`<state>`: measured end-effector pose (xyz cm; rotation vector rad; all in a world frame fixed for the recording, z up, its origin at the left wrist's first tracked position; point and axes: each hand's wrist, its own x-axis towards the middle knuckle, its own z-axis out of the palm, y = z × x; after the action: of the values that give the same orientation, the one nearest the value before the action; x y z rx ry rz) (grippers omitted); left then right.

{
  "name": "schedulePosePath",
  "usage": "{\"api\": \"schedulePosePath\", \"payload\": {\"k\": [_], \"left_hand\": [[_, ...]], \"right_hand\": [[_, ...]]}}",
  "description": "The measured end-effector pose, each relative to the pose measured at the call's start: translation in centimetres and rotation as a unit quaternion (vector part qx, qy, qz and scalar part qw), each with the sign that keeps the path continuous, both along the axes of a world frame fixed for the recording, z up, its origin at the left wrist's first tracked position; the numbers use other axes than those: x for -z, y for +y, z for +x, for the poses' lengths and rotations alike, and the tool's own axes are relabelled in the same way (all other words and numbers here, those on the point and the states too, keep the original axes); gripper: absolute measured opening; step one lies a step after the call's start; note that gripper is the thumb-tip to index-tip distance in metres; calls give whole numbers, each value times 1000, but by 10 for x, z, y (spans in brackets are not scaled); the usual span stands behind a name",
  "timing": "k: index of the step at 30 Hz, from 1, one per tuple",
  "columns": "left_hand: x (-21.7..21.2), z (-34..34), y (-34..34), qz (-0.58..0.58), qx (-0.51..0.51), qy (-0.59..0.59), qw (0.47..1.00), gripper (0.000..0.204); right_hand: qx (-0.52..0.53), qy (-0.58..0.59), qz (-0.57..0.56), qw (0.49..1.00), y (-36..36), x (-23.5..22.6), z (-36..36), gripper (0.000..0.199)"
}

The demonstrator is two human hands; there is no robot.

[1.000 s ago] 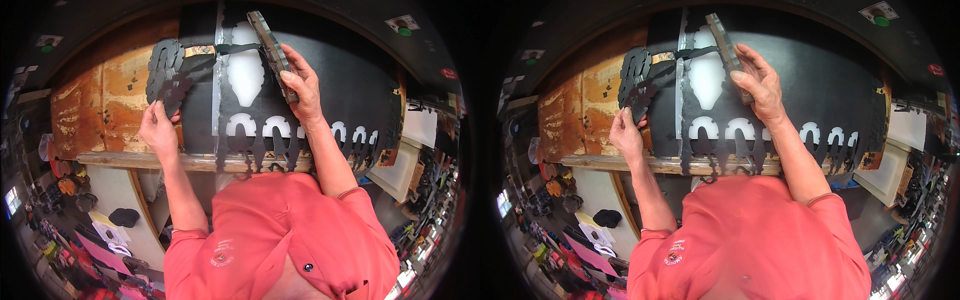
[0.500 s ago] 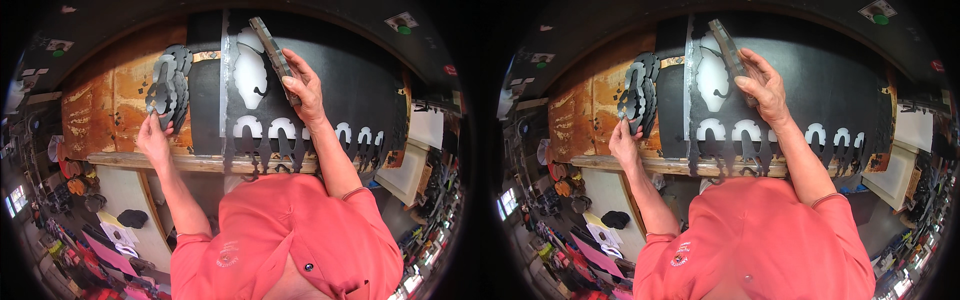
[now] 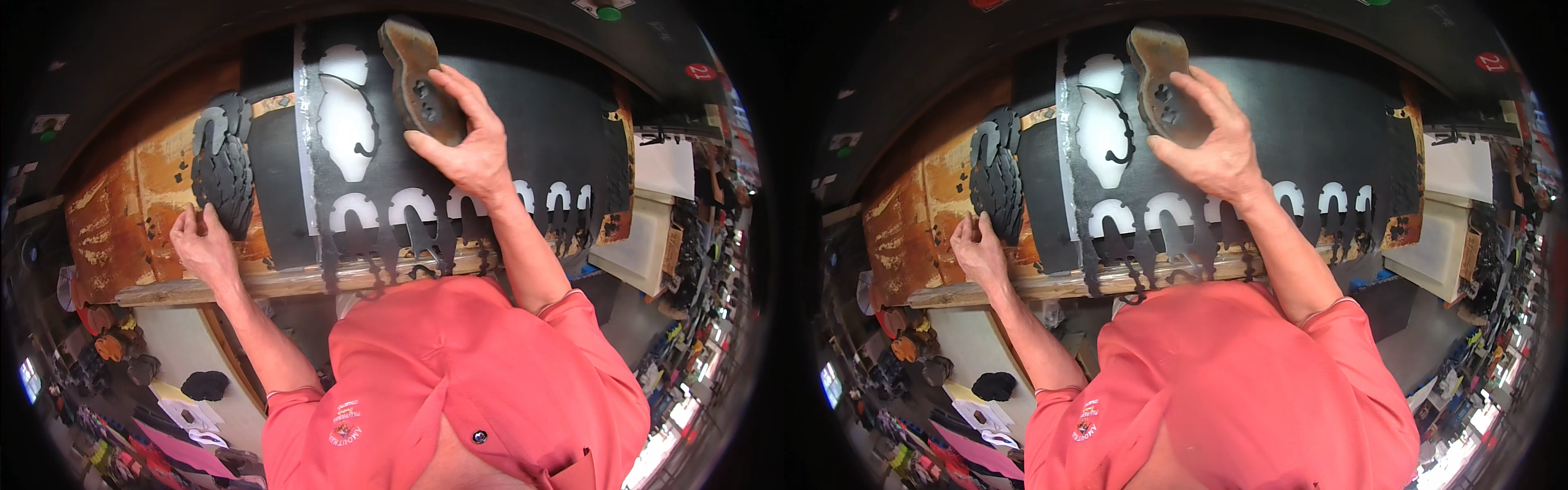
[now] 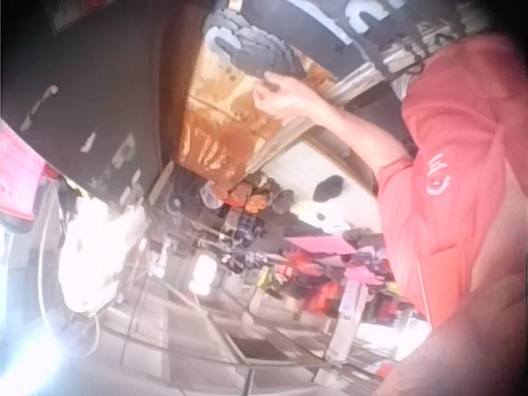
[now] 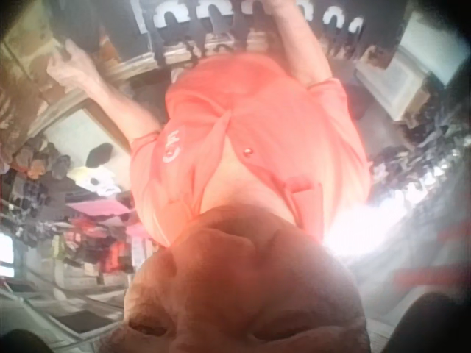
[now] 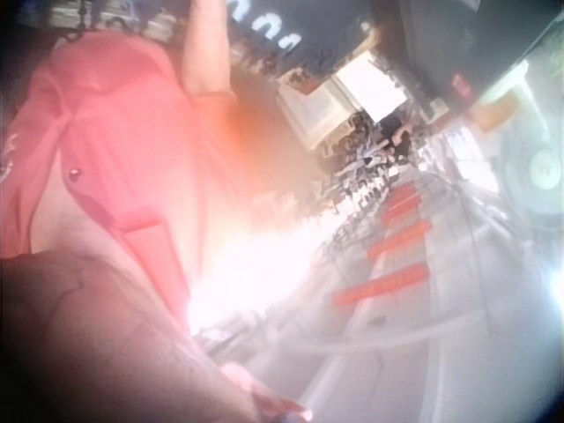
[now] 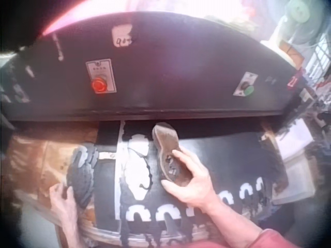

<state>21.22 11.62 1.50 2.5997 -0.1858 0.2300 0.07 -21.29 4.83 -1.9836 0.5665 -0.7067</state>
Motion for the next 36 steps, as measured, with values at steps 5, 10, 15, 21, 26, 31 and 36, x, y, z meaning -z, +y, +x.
{"api": "schedulePosePath", "payload": {"k": [5,10,15,21,26,31,36], "left_hand": [[-5,-27,-26,-66,91,-95,989,29],[-16,-101,-55,-199,306,-40,930,13],[-7,-174,-74,-184,471,-38,862,20],[7,-179,-78,-156,441,-71,881,22],[8,-181,-74,-164,436,-85,881,17],[17,-179,-64,-153,419,-88,891,11],[25,-175,-60,-150,407,-110,894,5]], "right_hand": [[63,67,-166,982,21,24,9,74],[81,53,-189,977,27,34,13,70],[57,-3,-213,975,25,39,11,66],[62,-18,-220,973,22,47,14,68],[-14,19,-179,984,14,36,-4,90],[132,-152,-104,974,11,-2,-75,16],[265,-219,-288,894,-66,-58,-131,16]]}}
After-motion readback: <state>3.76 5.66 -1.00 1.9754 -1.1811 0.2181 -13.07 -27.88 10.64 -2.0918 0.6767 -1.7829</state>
